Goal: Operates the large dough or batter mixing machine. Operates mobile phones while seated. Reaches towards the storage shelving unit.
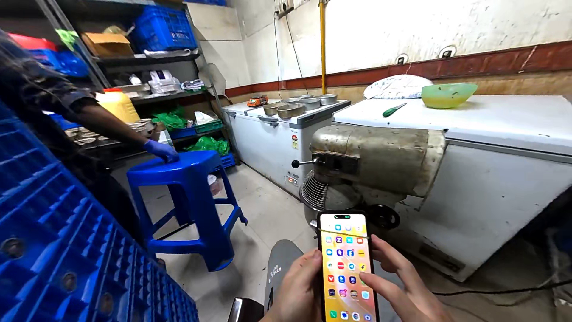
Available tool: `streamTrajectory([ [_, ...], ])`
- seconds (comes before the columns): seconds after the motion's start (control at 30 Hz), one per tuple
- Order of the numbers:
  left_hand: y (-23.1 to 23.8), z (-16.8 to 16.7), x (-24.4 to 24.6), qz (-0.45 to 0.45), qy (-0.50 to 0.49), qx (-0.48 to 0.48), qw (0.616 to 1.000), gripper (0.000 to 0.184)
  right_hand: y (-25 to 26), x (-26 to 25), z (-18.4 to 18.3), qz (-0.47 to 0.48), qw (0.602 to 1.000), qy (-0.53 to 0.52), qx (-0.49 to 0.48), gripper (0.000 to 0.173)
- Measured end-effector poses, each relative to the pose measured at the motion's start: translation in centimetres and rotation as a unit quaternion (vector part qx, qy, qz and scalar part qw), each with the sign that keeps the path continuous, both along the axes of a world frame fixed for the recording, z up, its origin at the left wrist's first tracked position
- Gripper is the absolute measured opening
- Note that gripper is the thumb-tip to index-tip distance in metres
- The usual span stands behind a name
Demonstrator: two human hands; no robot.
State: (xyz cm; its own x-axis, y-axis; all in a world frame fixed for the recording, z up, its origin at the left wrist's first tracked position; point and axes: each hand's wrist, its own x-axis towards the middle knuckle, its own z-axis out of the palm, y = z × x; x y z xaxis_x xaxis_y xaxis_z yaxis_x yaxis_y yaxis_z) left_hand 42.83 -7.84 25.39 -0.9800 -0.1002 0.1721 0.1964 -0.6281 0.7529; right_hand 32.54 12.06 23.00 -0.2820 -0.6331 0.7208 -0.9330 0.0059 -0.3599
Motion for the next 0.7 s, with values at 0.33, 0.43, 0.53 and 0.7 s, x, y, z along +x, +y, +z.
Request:
streamTrajectory([
  [0.33,-0.22,-0.25,-0.31,0.018,0.003,0.019,1.000,0.041,-0.40,-0.01,-0.95,-0.055,0.996,0.061,-0.019,0.052],
  [0.43,-0.19,-0.04,-0.33,0.031,-0.001,0.031,0.999,0.041,-0.33,0.16,-0.83,-0.064,0.995,0.071,-0.012,0.048],
  [0.53,-0.25,0.07,-0.37,0.035,-0.001,0.033,0.999,0.043,-0.41,0.14,-0.83,-0.070,0.994,0.082,-0.012,0.044],
  [0.7,-0.29,0.15,-0.37,0.033,0.002,0.035,0.999,0.043,-0.44,0.22,-0.83,-0.077,0.993,0.088,-0.010,0.043],
])
